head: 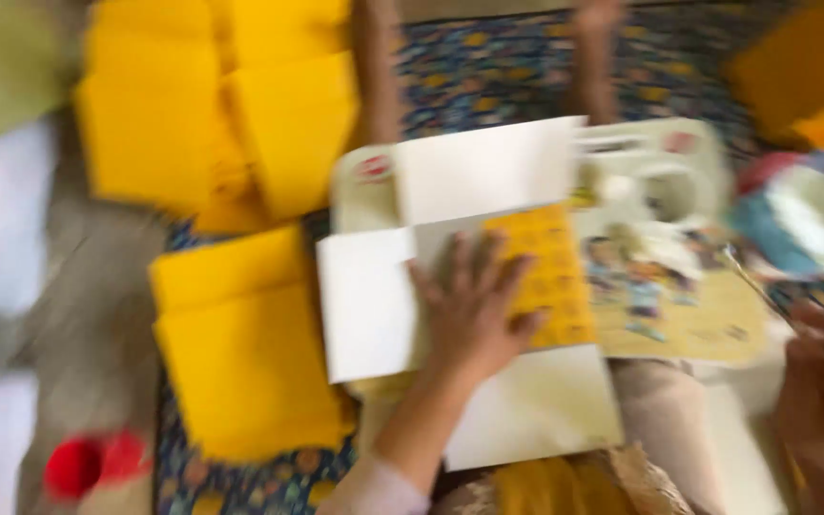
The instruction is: Applying glue to yellow paper sheets and folding them to assemble small boxes or envelopes.
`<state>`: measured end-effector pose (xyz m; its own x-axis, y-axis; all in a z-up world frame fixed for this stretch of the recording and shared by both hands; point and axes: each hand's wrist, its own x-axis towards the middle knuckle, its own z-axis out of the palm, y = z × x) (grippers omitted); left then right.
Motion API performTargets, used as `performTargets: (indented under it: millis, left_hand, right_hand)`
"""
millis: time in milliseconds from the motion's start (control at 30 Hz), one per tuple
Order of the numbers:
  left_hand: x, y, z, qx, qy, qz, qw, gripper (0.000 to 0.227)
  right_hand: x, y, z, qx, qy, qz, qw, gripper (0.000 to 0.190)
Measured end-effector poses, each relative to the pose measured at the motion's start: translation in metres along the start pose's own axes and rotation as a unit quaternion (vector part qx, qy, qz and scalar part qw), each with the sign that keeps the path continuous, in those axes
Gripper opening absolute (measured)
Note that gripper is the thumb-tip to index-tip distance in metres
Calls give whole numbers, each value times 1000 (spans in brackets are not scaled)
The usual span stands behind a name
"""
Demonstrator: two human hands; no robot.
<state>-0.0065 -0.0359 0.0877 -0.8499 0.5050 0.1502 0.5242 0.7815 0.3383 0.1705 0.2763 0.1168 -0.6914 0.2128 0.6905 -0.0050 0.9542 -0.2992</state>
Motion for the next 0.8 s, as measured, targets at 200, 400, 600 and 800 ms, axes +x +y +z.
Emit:
performTargets:
  millis: [200, 400, 600, 800]
  left_hand:
    - [17, 10, -4, 83, -58, -8, 995, 75]
    - [13, 9, 4, 113, -46, -4, 993, 71]
    - [10, 4, 10, 73, -68, -26, 995, 73]
    - [10, -5, 14, 21, -72, -32, 997, 74]
  right_hand:
    - [-1, 38, -15, -48, 73, -26, 996, 18]
    - [18, 40, 13, -56, 13, -27, 998, 21]
    - [15, 32, 23, -24, -52, -3, 998, 32]
    - [4, 39, 20, 11, -57, -5, 998, 36]
